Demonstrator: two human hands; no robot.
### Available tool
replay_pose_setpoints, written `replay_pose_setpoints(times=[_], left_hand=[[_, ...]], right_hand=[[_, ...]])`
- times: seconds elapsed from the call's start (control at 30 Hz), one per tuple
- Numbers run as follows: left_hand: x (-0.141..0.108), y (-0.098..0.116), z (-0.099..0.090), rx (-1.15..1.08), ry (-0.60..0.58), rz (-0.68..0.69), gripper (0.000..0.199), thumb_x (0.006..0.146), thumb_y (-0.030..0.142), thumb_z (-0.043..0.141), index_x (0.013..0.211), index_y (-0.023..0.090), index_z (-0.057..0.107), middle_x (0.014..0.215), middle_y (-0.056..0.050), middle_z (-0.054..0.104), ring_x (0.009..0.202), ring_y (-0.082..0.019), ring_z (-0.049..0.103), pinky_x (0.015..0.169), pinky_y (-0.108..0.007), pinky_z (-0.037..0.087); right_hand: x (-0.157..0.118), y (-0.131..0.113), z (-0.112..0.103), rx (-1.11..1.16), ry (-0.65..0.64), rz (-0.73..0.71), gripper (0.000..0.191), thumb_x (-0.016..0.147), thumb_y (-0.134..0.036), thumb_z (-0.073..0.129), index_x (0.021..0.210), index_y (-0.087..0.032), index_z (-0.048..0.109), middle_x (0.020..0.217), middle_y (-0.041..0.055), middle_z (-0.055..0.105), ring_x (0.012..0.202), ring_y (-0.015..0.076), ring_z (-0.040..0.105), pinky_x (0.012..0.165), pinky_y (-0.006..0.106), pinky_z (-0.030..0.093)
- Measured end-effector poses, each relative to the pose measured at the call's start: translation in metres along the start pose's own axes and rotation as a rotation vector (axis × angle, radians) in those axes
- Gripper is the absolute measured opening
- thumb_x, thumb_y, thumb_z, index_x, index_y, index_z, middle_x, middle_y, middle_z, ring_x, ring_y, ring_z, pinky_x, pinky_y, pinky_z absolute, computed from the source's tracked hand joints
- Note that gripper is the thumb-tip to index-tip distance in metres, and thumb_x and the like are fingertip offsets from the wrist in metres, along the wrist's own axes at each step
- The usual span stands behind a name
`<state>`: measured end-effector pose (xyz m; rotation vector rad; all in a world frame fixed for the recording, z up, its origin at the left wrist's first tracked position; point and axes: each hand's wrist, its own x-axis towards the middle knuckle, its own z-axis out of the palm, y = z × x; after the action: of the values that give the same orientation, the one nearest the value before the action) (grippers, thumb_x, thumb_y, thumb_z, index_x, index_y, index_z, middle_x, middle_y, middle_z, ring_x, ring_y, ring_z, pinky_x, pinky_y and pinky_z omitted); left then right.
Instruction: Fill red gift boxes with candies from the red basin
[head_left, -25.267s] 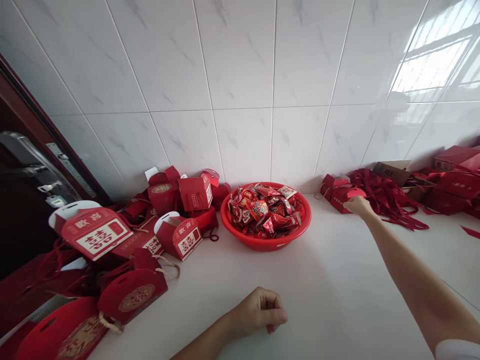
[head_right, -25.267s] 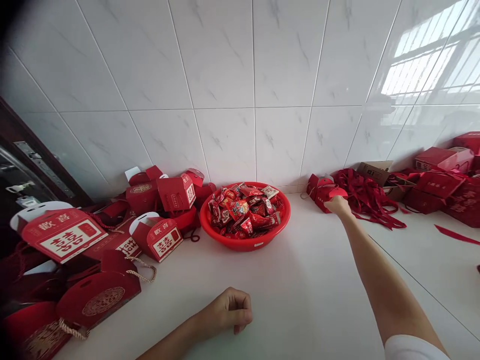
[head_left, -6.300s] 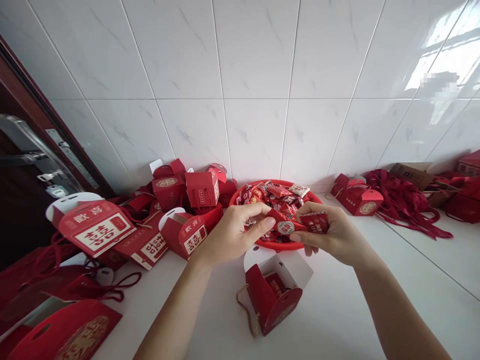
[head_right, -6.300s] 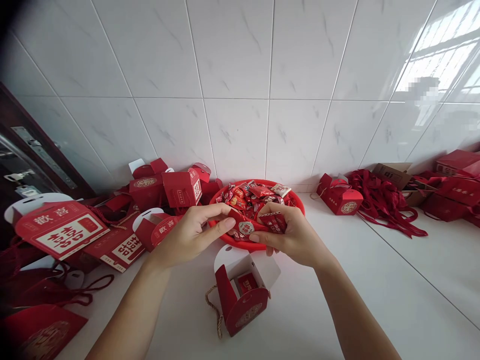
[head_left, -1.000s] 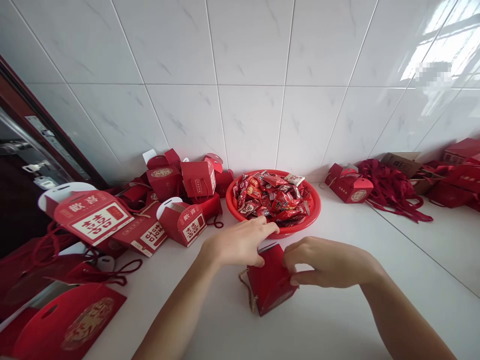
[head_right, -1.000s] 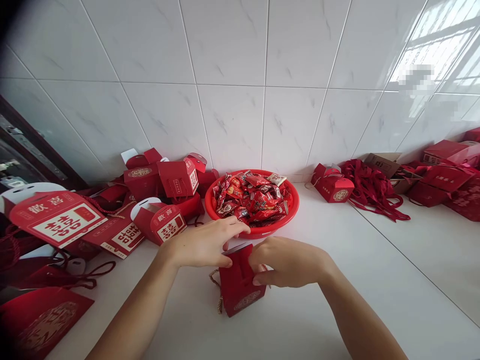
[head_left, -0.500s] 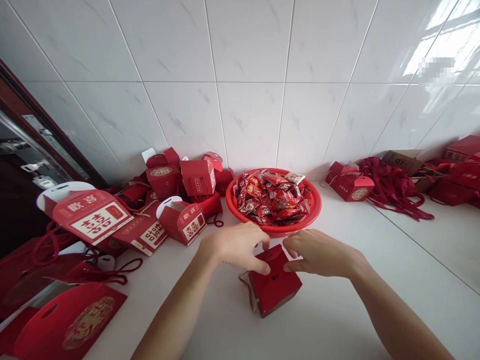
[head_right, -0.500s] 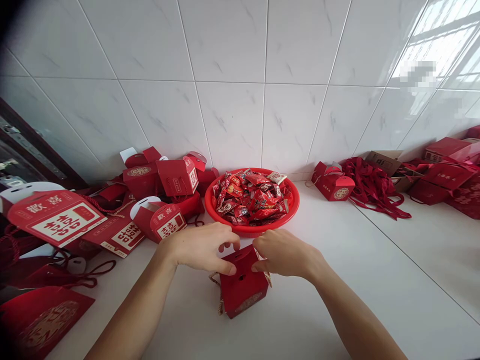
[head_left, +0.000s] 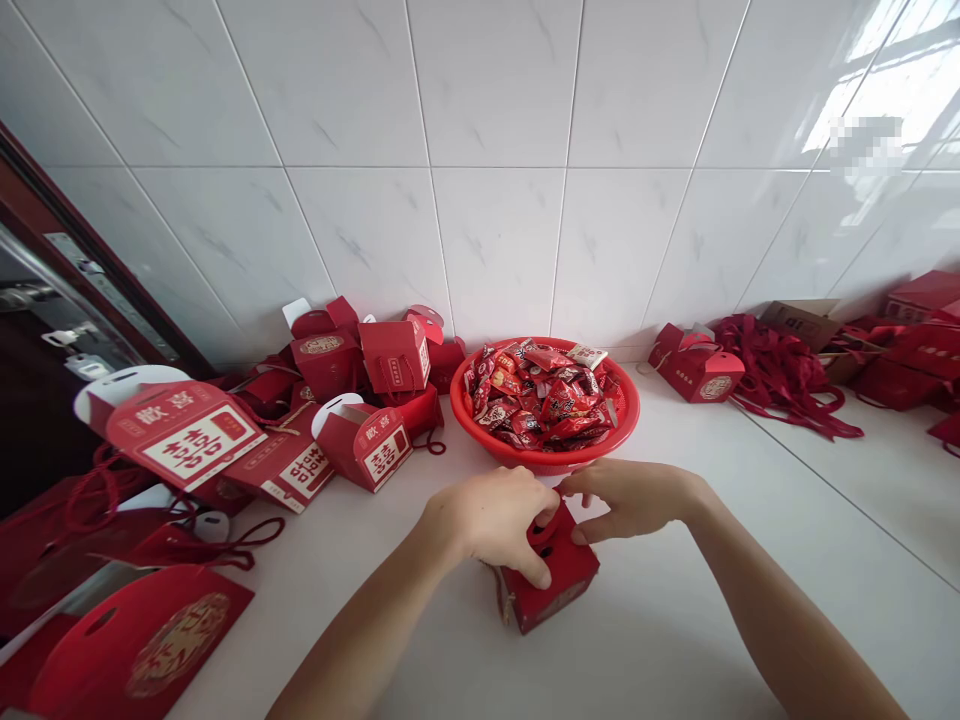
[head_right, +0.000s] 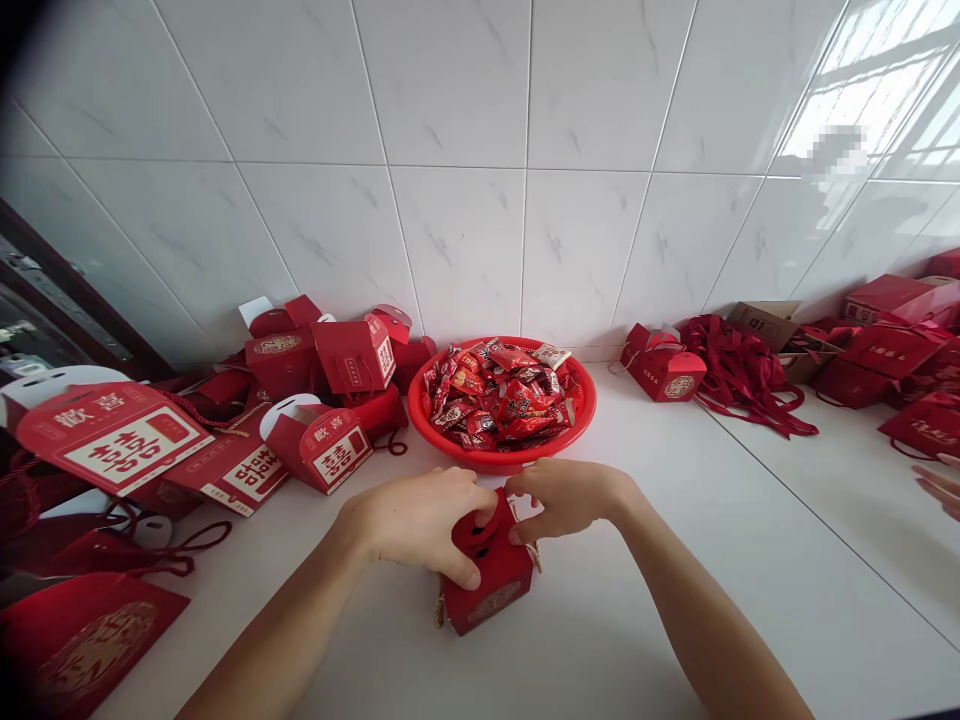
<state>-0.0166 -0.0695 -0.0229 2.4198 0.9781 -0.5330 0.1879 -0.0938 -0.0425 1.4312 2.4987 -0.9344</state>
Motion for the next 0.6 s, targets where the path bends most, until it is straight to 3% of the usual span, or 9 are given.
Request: replay_pose_setpoints(times=[0.1,0.23,0.43,0.6], left_hand=[[-0.002,-0.004,0.002,-0.036,0.002,-0.002,0.045,0.066,0.053,0.077,0.102,0.027,0.067,0.103,-0.005,0.064,0.096,-0.028,0.062,0.058,-0.027,0.039],[-0.010,-0.016,0.004,-0.069,0.062,-0.027,0.042,0.072,0.052,0.074,0.106,0.028,0.067,0.102,-0.005,0.064,0.099,-0.029,0.061,0.062,-0.028,0.040],[-0.016,-0.034,0.004,-0.133,0.099,-0.072,0.052,0.078,0.051,0.070,0.125,0.031,0.062,0.114,-0.007,0.063,0.100,-0.029,0.062,0.072,-0.030,0.043],[-0.009,-0.040,0.003,-0.159,0.051,-0.013,0.052,0.078,0.051,0.069,0.125,0.032,0.063,0.116,-0.006,0.059,0.104,-0.027,0.060,0.076,-0.029,0.045]], right_hand=[[0.005,0.011,-0.003,0.119,-0.076,-0.015,0.052,0.081,-0.053,0.073,0.120,-0.019,0.070,0.121,0.0125,0.070,0.107,0.0281,0.069,0.080,0.032,0.052],[0.011,0.021,-0.004,0.273,-0.079,-0.056,0.056,0.072,-0.064,0.078,0.101,-0.016,0.071,0.111,0.0108,0.073,0.105,0.0270,0.068,0.086,0.034,0.053],[0.021,0.023,0.002,0.494,-0.078,-0.164,0.047,0.069,-0.058,0.082,0.082,-0.017,0.063,0.087,0.0029,0.071,0.087,0.0189,0.067,0.084,0.033,0.052],[0.025,0.020,0.004,0.559,-0.040,-0.212,0.042,0.065,-0.049,0.087,0.076,-0.016,0.063,0.071,-0.0023,0.064,0.069,0.0135,0.060,0.070,0.028,0.050]])
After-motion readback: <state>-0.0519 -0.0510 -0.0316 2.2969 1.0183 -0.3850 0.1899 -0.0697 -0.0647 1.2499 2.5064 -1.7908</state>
